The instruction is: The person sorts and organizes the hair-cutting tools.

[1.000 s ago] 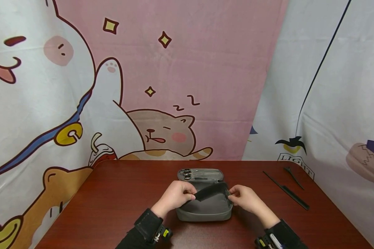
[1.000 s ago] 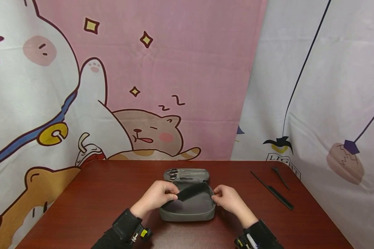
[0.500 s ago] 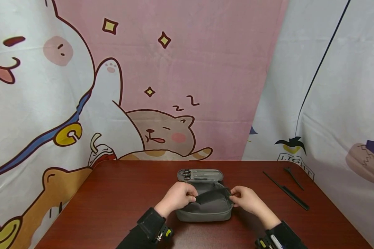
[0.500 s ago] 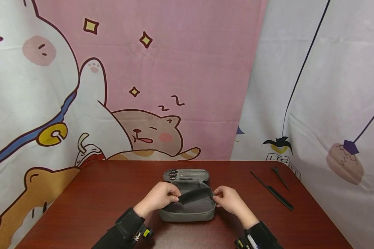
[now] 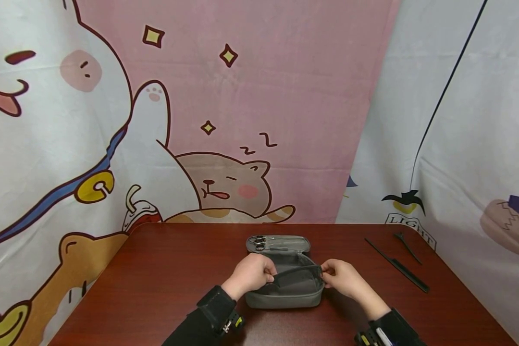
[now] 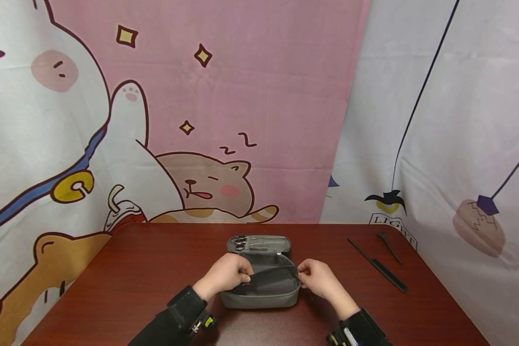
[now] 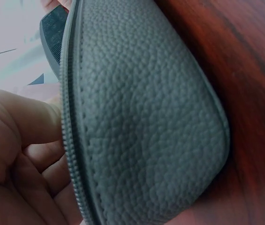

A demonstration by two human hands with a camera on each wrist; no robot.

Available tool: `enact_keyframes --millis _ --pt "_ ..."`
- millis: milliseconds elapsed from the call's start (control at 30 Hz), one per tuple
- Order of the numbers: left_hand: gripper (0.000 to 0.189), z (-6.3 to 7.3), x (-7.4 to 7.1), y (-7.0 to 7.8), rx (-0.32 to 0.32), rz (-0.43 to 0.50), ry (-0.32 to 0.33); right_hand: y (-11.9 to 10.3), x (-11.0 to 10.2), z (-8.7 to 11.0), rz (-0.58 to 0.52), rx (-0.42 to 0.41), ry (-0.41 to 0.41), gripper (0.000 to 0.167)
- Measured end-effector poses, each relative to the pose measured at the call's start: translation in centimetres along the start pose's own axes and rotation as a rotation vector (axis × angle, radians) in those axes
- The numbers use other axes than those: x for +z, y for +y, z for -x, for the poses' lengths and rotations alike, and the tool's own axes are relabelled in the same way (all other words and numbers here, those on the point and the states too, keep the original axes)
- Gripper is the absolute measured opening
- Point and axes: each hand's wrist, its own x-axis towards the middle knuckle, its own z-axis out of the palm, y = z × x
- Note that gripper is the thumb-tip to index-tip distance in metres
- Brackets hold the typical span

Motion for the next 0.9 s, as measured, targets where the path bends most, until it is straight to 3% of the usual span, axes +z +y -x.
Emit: enact_keyframes --millis 300,533,900 --pt "0.007 -0.3 0.0 0.5 -0.032 -0.075 -0.023 -0.4 0.3 0.1 0.008 0.076 0.048 0.01" --pt "0.008 -0.6 0.2 0.6 -0.105 -0.097 -0.077 -0.3 0.4 0.0 0.015 0.079 0.054 0.01" --pt "0.007 -1.4 0.6 0.3 -0.129 -0.136 -0.135 -0.5 0.3 0.1 0.031 0.071 0.058 0.009"
